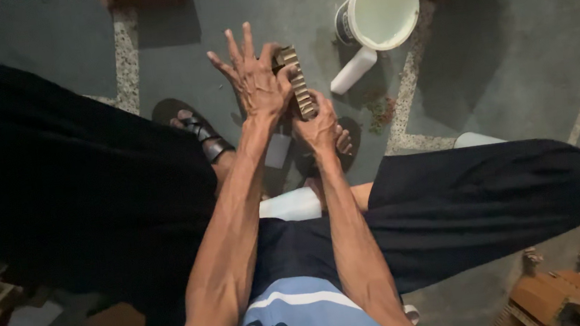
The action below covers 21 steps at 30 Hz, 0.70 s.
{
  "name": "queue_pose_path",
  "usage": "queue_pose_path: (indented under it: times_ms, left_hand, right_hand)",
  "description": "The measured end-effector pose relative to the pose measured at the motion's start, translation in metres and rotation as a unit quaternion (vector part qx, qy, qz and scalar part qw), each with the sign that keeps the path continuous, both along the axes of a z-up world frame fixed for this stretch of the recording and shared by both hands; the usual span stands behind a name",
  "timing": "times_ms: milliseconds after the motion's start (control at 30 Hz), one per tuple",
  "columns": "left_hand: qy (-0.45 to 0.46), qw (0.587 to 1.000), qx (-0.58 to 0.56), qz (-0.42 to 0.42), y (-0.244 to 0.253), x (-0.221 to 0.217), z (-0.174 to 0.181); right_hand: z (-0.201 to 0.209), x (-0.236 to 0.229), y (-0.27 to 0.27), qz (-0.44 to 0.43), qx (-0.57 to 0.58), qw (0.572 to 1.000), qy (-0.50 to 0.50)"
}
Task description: The person sits on the floor and assembles small cardboard boxes by applying glue to the edges and folding the flaps. They use a white glue bottle to apply adhesive and press the cardboard pieces together to form box shapes.
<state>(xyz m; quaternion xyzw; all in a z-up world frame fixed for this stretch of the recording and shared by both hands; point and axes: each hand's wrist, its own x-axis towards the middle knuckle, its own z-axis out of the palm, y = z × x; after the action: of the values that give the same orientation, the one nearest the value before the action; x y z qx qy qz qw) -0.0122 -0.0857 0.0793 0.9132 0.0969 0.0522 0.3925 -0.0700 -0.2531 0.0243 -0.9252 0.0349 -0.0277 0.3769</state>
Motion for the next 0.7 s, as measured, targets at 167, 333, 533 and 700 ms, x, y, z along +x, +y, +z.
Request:
queue_pose_path:
  times_ms: [167,333,533,700]
  left_hand:
    - [0.023,0.999,0.019,-0.011,-0.003,-0.001,0.002]
    - [0.047,0.998,0.019,-0.036,-0.003,-0.003,0.007]
    - [0.059,0.986,0.110,-0.112,0.000,0.021,0.004]
    - [0.045,0.983,0.094,-0.151,0.006,0.033,0.004]
  right_hand:
    - [0.033,0.006,0.023,0.035,-0.031,0.999,0.016]
    - [0.032,0.012,0.023,0.028,-0.070,0.997,0.017]
    - [0.015,0.002,0.031,0.034,-0.060,0.998,-0.008]
    - [0.011,-0.002,0.043,0.056,-0.091,0.992,-0.064]
